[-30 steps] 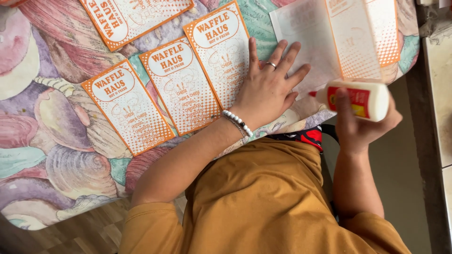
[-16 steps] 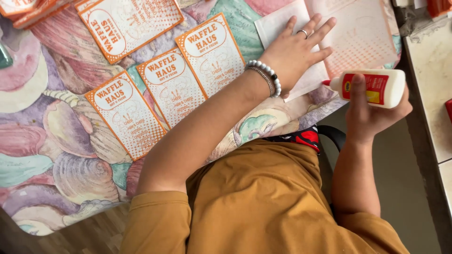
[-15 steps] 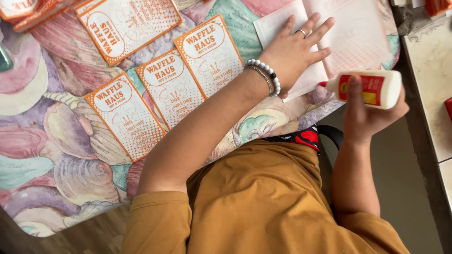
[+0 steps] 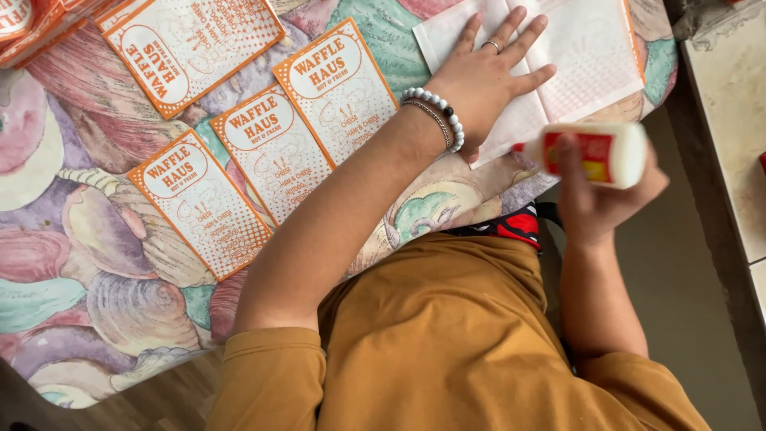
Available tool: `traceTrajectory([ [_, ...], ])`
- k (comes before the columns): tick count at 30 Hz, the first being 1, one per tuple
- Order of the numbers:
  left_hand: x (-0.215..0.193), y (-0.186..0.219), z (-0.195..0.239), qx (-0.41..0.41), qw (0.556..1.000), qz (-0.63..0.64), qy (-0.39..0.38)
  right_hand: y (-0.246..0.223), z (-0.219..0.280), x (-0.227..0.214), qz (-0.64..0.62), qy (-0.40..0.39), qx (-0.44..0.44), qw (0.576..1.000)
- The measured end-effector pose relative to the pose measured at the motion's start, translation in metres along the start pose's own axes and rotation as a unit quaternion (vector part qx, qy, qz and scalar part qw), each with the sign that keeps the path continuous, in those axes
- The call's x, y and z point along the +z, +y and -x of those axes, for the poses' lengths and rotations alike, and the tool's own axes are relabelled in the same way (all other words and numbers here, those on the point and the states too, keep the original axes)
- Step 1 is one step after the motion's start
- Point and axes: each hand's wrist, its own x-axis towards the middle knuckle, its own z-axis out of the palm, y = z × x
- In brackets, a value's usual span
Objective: Applying glue to paper bags and folding them to complete the packaging.
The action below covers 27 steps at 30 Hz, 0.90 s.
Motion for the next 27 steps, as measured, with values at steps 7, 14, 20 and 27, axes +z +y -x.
traceTrajectory([
  [7, 0.002, 0.001, 0.0, -0.009, 1.0, 0.006, 0.003, 0.014, -0.003, -0.004, 0.026, 0.0, -0.029, 0.999],
  [14, -0.009, 0.003, 0.001, -0.018, 0.999, 0.006, -0.045, -0.012, 0.0, 0.004, 0.04, -0.039, -0.028, 0.998],
  [20, -0.001, 0.002, -0.001, -0.014, 1.0, 0.004, -0.01, 0.064, 0.006, -0.01, -0.023, 0.058, -0.088, 0.994],
  [27, 0.003, -0.001, -0.001, -0.003, 1.0, 0.0, -0.003, 0.022, -0.001, -0.005, 0.041, -0.024, -0.034, 0.998],
])
